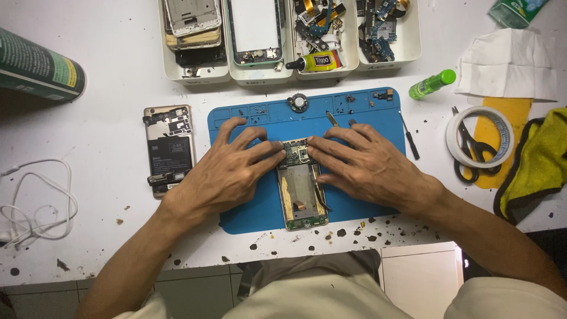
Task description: Repairing a mobile phone by installing internal components onto the motherboard using tweezers
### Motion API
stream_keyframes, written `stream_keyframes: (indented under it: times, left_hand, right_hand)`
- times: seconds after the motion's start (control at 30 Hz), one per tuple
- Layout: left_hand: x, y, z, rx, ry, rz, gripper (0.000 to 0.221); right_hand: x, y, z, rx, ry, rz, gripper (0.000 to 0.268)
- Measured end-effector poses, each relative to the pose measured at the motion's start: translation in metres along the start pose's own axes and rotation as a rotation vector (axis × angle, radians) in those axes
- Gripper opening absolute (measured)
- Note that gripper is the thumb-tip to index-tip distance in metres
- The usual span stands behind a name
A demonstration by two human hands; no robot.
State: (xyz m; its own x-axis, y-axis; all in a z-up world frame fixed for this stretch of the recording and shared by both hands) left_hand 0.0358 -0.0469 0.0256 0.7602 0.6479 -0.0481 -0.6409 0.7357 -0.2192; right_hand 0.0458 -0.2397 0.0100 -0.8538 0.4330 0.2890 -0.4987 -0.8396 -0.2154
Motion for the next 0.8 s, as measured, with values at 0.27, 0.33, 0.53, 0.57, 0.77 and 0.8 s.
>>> stream_keyframes:
  times: [0.27, 0.33, 0.53, 0.57, 0.77, 0.8]
  left_hand:
    - [0.001, 0.001, -0.005, 0.011, -0.055, -0.011, 0.032]
    - [0.001, 0.0, -0.005, 0.024, -0.061, -0.009, 0.033]
    - [0.002, 0.003, -0.008, -0.019, -0.033, -0.012, 0.034]
    - [0.002, 0.004, -0.01, -0.038, -0.027, -0.02, 0.033]
    - [0.0, 0.005, -0.01, -0.042, -0.031, -0.035, 0.031]
    - [-0.001, 0.006, -0.01, -0.036, -0.028, -0.041, 0.031]
  right_hand:
    - [-0.005, -0.001, 0.001, -0.08, -0.07, -0.03, 0.034]
    - [-0.005, -0.001, 0.0, -0.078, -0.068, -0.022, 0.035]
    - [0.001, -0.005, 0.003, -0.074, -0.033, 0.023, 0.036]
    - [0.001, -0.005, 0.004, -0.076, -0.038, 0.026, 0.037]
    - [-0.001, -0.005, 0.002, -0.087, -0.068, 0.02, 0.038]
    - [-0.002, -0.004, 0.0, -0.095, -0.086, 0.008, 0.038]
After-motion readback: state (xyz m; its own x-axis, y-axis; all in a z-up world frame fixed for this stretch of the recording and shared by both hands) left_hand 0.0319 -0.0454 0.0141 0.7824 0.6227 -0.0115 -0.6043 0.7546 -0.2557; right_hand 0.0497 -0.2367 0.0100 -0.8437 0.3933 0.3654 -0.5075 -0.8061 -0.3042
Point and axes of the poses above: each hand's wrist, its own y-axis away from the middle knuckle, its own z-axis out of the back of the hand, x = y × z, the point moved 6 cm from there along -y, towards the middle knuckle, and after that the axes turned 8 degrees about -y, right-handed, at the moved point
